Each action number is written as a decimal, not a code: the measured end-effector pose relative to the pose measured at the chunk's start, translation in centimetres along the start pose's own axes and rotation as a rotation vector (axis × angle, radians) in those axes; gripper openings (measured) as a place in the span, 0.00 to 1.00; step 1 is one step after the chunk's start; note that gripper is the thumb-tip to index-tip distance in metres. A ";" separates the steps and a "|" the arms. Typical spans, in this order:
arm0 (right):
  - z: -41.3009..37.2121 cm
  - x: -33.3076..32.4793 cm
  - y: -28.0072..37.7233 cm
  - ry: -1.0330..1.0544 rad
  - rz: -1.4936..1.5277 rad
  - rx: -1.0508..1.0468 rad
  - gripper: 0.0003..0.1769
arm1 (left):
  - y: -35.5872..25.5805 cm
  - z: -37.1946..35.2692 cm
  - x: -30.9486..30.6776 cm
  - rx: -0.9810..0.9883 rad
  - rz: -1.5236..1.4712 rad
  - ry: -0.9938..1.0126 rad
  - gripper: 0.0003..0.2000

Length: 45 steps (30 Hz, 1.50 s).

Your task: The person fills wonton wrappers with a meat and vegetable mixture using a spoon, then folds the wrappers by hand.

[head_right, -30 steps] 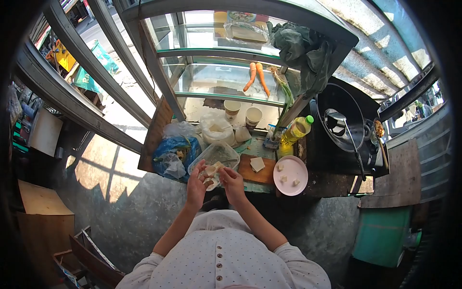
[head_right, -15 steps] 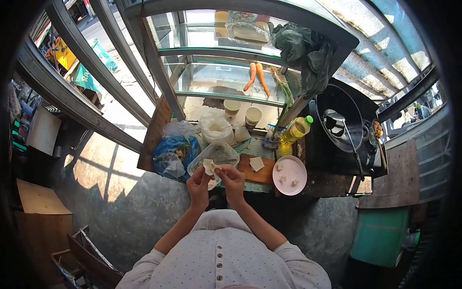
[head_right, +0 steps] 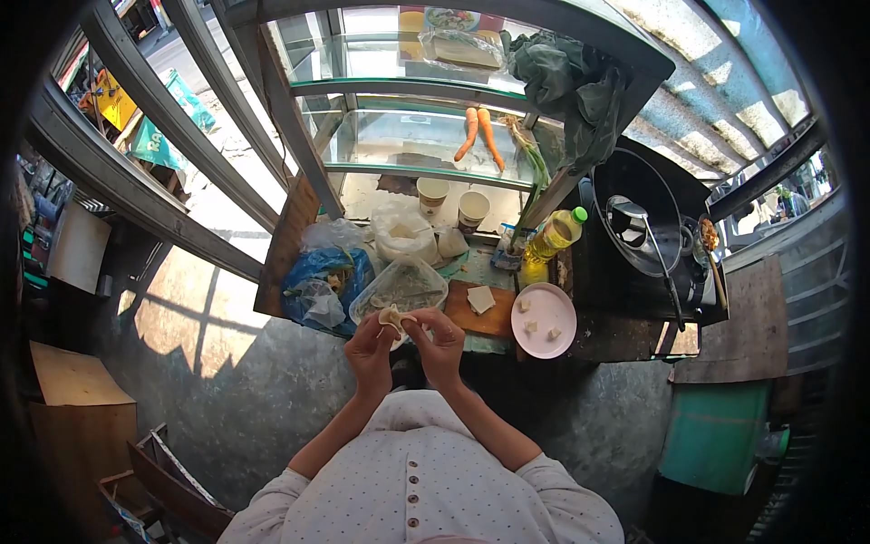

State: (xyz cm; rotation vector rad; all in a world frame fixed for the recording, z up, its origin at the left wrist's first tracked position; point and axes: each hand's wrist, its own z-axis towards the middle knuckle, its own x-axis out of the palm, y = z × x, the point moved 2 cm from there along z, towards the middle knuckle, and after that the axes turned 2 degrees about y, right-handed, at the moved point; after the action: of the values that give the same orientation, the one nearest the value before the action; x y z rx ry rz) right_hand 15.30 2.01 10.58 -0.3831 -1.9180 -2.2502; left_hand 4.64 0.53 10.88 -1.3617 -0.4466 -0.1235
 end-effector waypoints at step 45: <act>0.2 -1.9 5.7 0.079 -0.270 -0.278 0.10 | -3.0 1.3 1.7 0.350 0.401 0.258 0.08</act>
State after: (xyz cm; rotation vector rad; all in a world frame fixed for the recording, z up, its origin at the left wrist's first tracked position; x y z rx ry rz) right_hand 18.73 1.17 15.42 -0.0673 -1.7097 -2.6709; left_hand 4.88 1.42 14.49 -1.0484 0.0281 0.1060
